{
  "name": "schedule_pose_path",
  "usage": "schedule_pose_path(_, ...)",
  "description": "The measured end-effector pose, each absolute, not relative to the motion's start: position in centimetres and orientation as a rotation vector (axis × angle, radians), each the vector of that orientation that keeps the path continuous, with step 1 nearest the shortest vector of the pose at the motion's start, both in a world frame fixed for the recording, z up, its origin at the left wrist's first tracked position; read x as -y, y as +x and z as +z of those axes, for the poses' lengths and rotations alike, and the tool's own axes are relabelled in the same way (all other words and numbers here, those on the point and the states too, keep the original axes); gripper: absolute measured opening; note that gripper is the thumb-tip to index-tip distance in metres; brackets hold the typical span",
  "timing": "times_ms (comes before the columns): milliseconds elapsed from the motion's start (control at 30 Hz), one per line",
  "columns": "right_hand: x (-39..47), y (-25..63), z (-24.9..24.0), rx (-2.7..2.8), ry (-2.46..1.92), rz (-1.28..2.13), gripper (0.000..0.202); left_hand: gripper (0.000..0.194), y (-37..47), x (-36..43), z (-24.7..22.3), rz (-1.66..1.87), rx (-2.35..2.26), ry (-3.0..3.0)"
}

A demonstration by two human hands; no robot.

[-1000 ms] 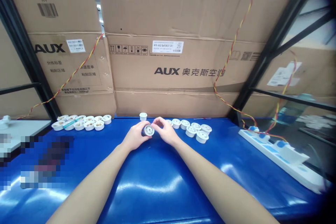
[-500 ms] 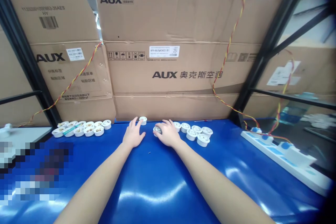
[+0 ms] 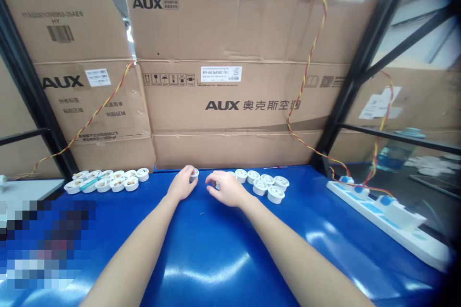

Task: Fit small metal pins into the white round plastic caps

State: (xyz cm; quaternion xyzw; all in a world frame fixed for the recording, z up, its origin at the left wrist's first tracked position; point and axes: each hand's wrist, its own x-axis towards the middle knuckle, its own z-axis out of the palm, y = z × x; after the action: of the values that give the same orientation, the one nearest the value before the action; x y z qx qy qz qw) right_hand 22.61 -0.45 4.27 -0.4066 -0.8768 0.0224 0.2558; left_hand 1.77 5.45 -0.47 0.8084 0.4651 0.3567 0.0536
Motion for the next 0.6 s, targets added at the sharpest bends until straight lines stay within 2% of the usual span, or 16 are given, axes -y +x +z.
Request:
schedule_pose_path(133,1.2,22.3,3.9,2.661,-0.875,0.369,0.016,0.005,1.3,-3.5,-0.2,1.123,-1.311,2.423)
schedule_pose_path(267,1.1,21.9,3.1,2.689,-0.842,0.481,0.019,0.005,1.1,-1.6,0.2,1.132,-1.256,2.390)
schedule_pose_path(400,1.2,21.4,3.2,2.710,-0.839,0.540,0.011,0.021,1.1,0.1,0.8,1.102,-1.270,2.338)
schedule_pose_path(600,1.9,21.2,3.6,2.748,-0.882,0.472,0.011,0.042,0.8,1.7,1.9,1.035,-1.024,2.460)
